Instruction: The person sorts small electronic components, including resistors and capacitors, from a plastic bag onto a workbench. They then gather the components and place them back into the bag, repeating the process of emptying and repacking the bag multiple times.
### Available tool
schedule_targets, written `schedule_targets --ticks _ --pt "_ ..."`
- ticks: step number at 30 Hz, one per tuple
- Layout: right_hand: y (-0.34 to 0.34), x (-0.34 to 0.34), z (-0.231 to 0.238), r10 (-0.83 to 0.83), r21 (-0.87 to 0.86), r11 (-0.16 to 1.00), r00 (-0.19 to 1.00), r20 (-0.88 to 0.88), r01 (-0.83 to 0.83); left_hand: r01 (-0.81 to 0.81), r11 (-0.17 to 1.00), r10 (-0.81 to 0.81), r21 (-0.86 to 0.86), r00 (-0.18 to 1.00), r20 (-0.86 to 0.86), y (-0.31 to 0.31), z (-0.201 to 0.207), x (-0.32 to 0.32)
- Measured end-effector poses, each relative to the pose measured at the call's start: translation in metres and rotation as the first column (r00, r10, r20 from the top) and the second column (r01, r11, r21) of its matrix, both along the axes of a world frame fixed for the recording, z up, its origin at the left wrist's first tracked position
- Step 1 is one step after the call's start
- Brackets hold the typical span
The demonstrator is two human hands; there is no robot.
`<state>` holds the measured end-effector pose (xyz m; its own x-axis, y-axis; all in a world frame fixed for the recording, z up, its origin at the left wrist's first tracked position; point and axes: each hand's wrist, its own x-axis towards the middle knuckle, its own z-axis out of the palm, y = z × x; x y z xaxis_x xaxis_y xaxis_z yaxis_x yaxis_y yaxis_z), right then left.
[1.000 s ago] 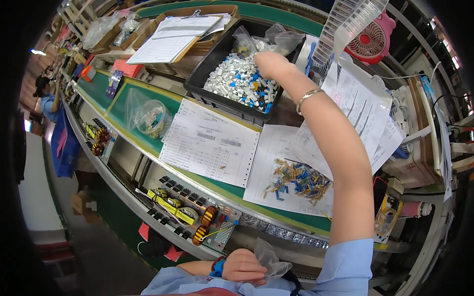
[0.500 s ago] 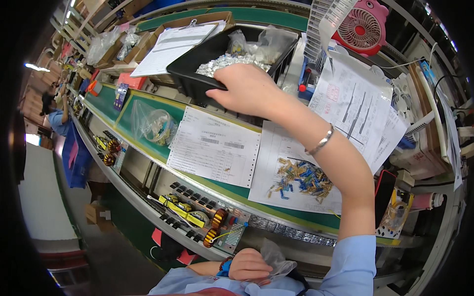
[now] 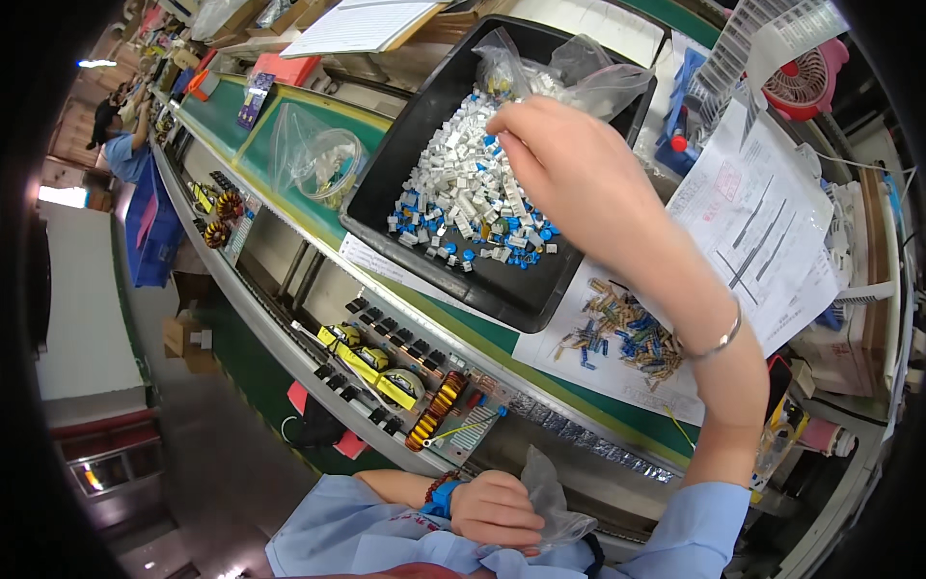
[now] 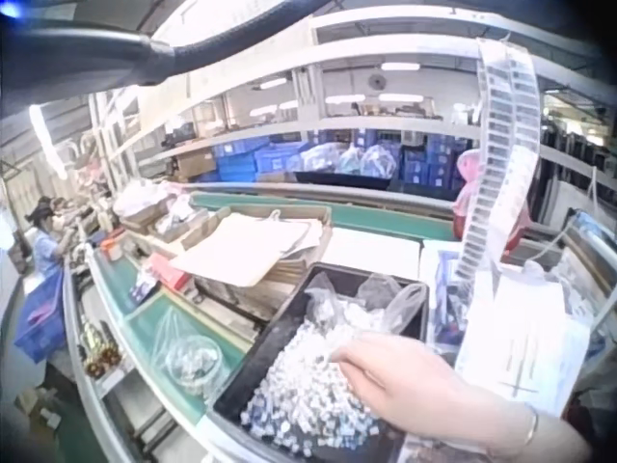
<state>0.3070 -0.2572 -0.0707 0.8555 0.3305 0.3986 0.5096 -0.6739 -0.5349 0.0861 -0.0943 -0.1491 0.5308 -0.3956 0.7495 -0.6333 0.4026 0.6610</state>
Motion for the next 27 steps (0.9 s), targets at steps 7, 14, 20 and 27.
schedule_targets --ticks 7,14,20,27 --pt "0.033 0.036 -0.046 0.472 -0.243 0.842 0.876 -0.102 -0.482 -0.016 1.000 0.016 -0.017 1.000 -0.015 0.001 -0.004 0.006" --pt "0.001 0.054 -0.031 0.053 -0.498 0.867 0.996 0.070 -0.011 -0.009 1.000 0.009 -0.016 1.000 -0.019 0.003 -0.005 0.009" --pt "0.034 0.044 -0.056 0.342 -0.424 0.844 0.939 -0.047 -0.329 -0.023 0.999 0.023 -0.030 1.000 -0.012 0.003 -0.005 0.008" --pt "0.046 0.041 -0.057 0.255 -0.508 0.826 0.966 -0.048 -0.243 -0.009 1.000 0.009 -0.021 1.000 -0.026 0.007 -0.001 0.009"
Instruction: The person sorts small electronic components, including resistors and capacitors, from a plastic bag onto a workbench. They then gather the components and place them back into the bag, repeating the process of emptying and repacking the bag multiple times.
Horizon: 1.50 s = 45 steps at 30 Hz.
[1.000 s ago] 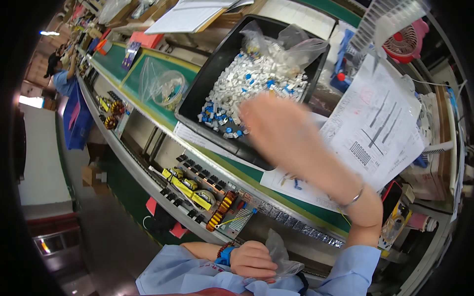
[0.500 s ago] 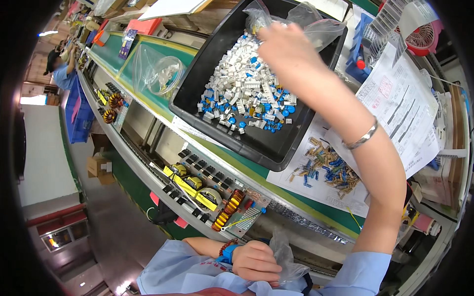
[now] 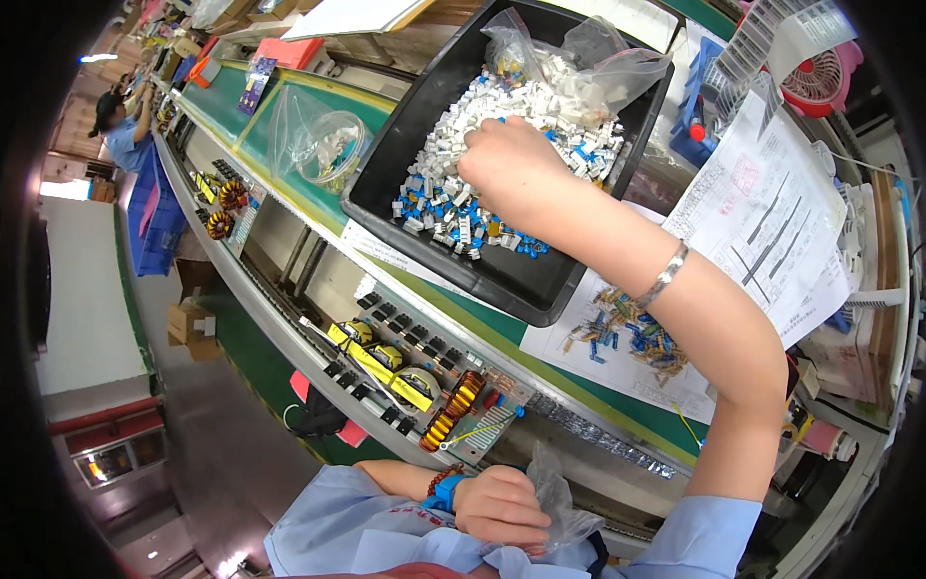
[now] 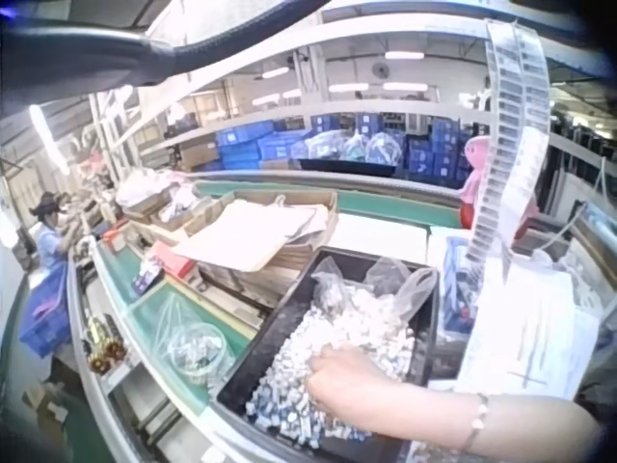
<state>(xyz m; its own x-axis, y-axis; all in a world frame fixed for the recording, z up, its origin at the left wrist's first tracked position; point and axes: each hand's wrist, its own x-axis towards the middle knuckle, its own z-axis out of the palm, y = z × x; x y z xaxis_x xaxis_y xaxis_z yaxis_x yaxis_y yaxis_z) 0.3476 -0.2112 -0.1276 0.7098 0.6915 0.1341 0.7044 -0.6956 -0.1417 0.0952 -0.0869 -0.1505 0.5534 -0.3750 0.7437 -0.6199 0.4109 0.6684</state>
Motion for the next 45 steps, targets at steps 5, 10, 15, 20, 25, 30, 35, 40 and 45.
schedule_targets --ticks 5,10,15,20,25,30,35,40,45 --pt "0.002 0.005 0.009 -0.080 0.137 0.985 0.979 -0.188 0.106 0.008 1.000 -0.008 0.008 1.000 0.023 0.003 -0.001 -0.001" --pt "-0.008 -0.001 0.013 -0.145 0.281 0.935 0.956 -0.254 0.217 0.058 0.998 -0.059 0.027 0.997 0.045 0.007 0.000 0.003" --pt "-0.038 -0.054 0.068 -0.209 0.572 0.746 0.935 -0.286 0.342 0.060 0.998 -0.061 0.037 0.997 0.050 0.011 0.001 0.008" --pt "-0.078 -0.186 0.084 -0.423 0.499 0.574 0.757 -0.498 0.649 0.062 0.995 -0.064 0.074 0.998 0.029 0.019 0.005 0.006" --pt "-0.130 -0.289 0.016 -0.823 0.203 0.453 0.495 -0.278 0.868 -0.009 0.991 0.005 0.130 0.999 0.033 0.012 0.007 0.004" --pt "-0.141 -0.327 -0.024 -0.896 0.155 0.444 0.441 0.054 0.883 -0.079 0.983 0.070 0.165 0.996 0.064 0.005 0.011 0.002" --pt "-0.117 -0.290 -0.004 -0.846 0.336 0.438 0.509 -0.157 0.833 -0.125 0.979 0.111 0.162 0.989 0.094 0.011 0.027 -0.012" --pt "-0.125 -0.245 -0.027 -0.800 0.324 0.561 0.600 -0.025 0.762 -0.138 0.976 0.109 0.165 0.979 0.173 0.019 0.031 -0.031" --pt "-0.146 -0.216 -0.010 -0.818 0.276 0.505 0.555 -0.149 0.818 -0.175 0.963 0.145 0.206 0.978 0.152 0.024 0.036 -0.043"
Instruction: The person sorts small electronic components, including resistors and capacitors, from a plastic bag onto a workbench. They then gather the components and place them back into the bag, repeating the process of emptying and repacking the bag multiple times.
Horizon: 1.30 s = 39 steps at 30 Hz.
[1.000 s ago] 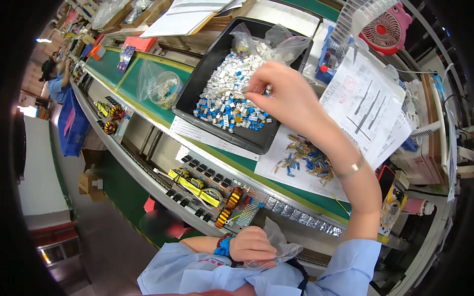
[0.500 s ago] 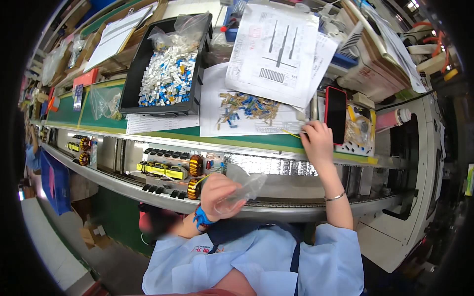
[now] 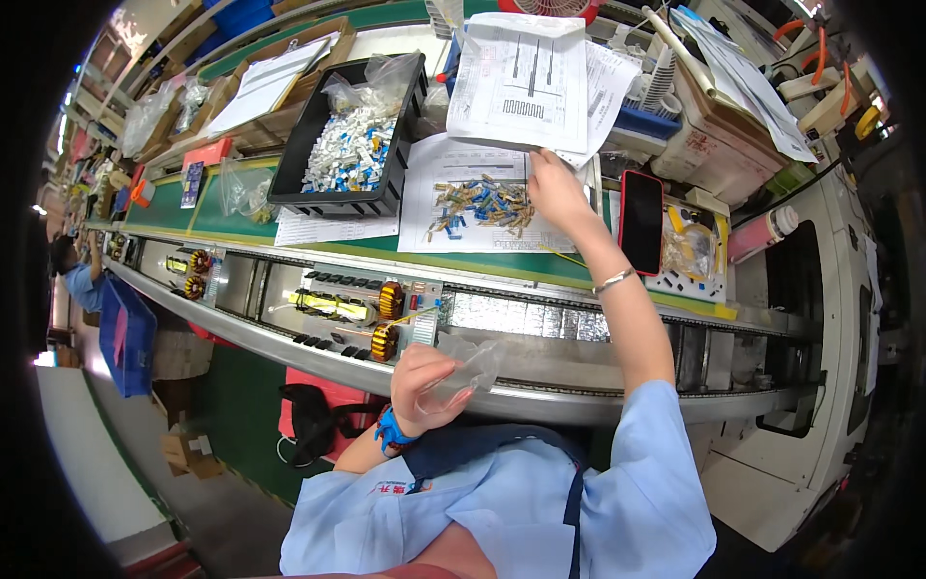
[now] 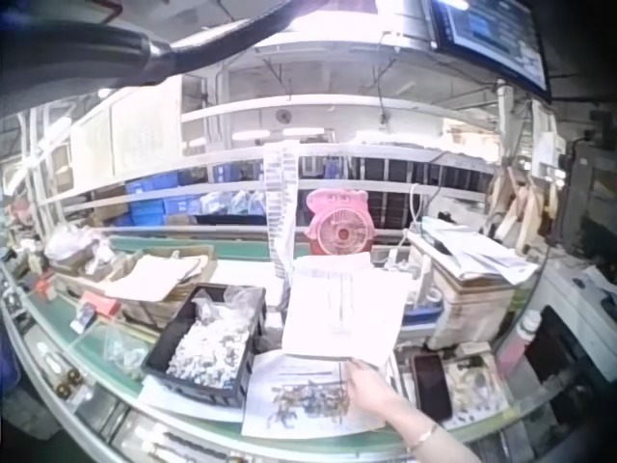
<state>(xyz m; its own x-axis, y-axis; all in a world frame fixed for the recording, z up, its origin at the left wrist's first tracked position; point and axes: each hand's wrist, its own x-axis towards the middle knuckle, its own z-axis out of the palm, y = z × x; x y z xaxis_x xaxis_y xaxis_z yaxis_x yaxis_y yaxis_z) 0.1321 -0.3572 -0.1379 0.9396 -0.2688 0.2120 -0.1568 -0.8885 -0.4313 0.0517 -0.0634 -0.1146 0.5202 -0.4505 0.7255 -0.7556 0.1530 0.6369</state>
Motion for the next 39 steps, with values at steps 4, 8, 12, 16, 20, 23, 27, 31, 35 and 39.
schedule_targets --ticks 4,8,12,16,20,23,27,31,35,39 --pt "0.006 -0.006 -0.008 0.032 0.135 0.991 0.993 -0.111 -0.017 0.017 1.000 -0.017 0.004 1.000 0.007 0.001 -0.002 0.000" --pt "0.033 -0.018 -0.033 0.066 0.076 0.995 0.998 0.005 -0.066 0.002 1.000 -0.002 -0.009 1.000 -0.032 0.003 -0.005 0.001" --pt "0.038 -0.015 -0.046 0.236 -0.015 0.971 0.970 -0.051 -0.237 0.010 1.000 -0.011 -0.003 0.999 -0.051 0.001 -0.005 0.004" --pt "0.040 -0.022 -0.034 0.324 -0.053 0.941 0.934 -0.149 -0.335 -0.013 1.000 0.013 0.000 0.996 -0.086 0.000 -0.002 0.008" --pt "0.030 -0.041 -0.024 0.343 -0.095 0.925 0.916 -0.207 -0.368 0.006 1.000 -0.004 0.015 0.996 -0.091 -0.002 -0.005 0.013" --pt "0.028 -0.052 -0.015 0.307 0.056 0.952 0.943 -0.129 -0.302 0.038 0.999 -0.037 0.016 0.997 -0.068 -0.006 -0.003 0.018" --pt "0.027 -0.045 -0.018 0.216 0.154 0.966 0.975 -0.055 -0.205 0.065 0.997 -0.061 0.041 0.993 -0.099 -0.012 -0.004 0.023" --pt "0.032 -0.043 -0.022 0.365 -0.021 0.927 0.911 -0.191 -0.375 0.135 0.989 -0.128 0.065 0.987 -0.101 -0.015 -0.006 0.030" --pt "0.035 -0.053 -0.007 0.350 -0.024 0.932 0.916 -0.194 -0.362 0.243 0.961 -0.240 0.129 0.970 -0.036 -0.010 -0.005 0.039" --pt "0.026 -0.071 -0.009 0.239 0.128 0.966 0.965 -0.110 -0.225 0.249 0.960 -0.250 0.131 0.968 -0.013 -0.011 -0.002 0.042"
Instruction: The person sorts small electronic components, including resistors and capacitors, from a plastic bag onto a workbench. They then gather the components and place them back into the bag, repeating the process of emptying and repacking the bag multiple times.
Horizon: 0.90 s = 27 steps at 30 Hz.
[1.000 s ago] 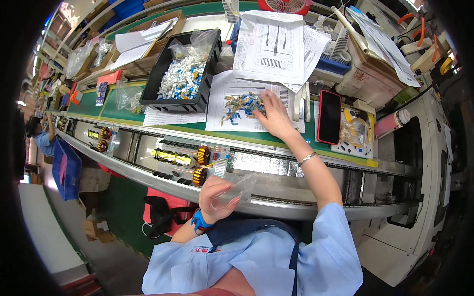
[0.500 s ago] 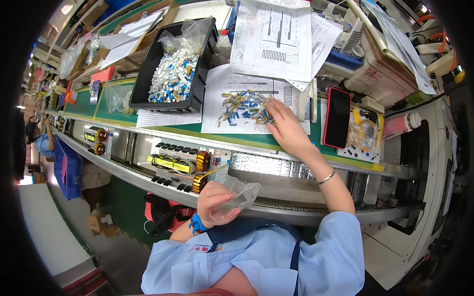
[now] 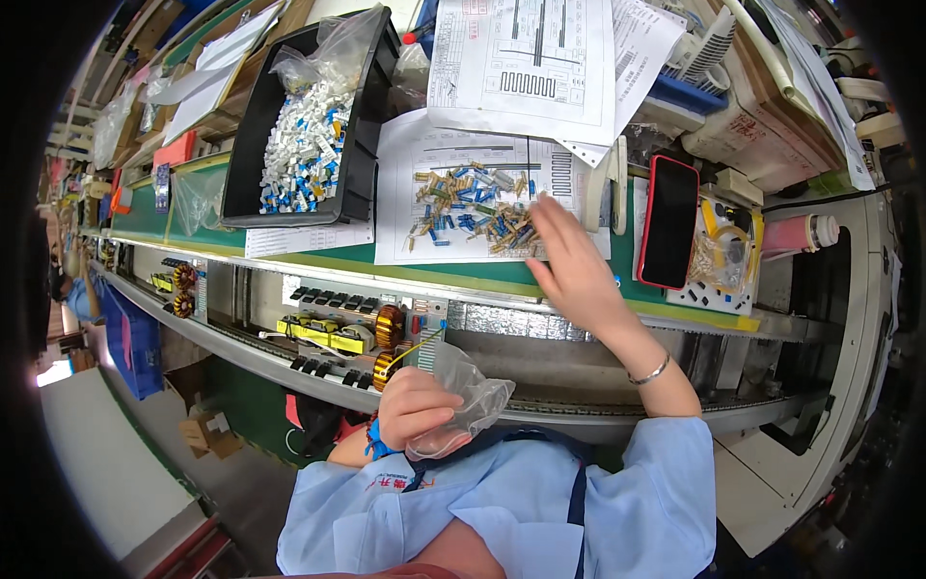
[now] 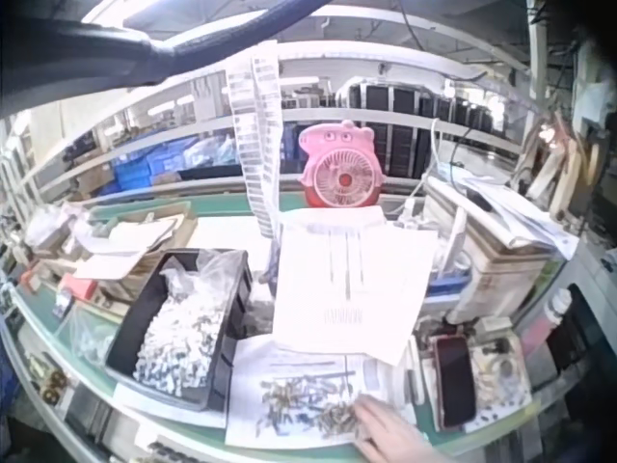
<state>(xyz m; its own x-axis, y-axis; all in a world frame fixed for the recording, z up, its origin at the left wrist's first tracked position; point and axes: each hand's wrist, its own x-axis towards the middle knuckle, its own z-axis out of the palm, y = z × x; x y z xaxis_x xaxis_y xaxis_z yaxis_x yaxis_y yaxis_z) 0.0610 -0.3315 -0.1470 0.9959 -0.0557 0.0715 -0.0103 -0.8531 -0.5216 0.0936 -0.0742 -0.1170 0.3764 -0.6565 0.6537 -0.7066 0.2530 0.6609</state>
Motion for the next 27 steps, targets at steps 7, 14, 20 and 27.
schedule_targets --ticks 7,14,20,27 --pt "0.008 0.012 -0.006 -0.108 -0.111 0.989 0.991 -0.083 0.099 -0.015 0.997 0.013 -0.073 1.000 -0.027 -0.009 -0.002 -0.001" --pt "0.023 0.076 -0.030 0.016 -0.162 0.987 1.000 0.005 -0.015 -0.033 0.996 0.033 -0.088 0.999 -0.006 -0.009 -0.002 -0.003" --pt "0.055 0.106 -0.036 0.145 -0.268 0.955 0.988 0.059 -0.125 -0.061 0.992 0.064 -0.111 0.998 0.018 -0.003 0.004 -0.006" --pt "0.052 0.124 -0.040 0.152 -0.220 0.971 0.952 0.265 -0.094 -0.143 0.986 0.150 -0.083 0.985 0.083 0.015 0.025 0.002"
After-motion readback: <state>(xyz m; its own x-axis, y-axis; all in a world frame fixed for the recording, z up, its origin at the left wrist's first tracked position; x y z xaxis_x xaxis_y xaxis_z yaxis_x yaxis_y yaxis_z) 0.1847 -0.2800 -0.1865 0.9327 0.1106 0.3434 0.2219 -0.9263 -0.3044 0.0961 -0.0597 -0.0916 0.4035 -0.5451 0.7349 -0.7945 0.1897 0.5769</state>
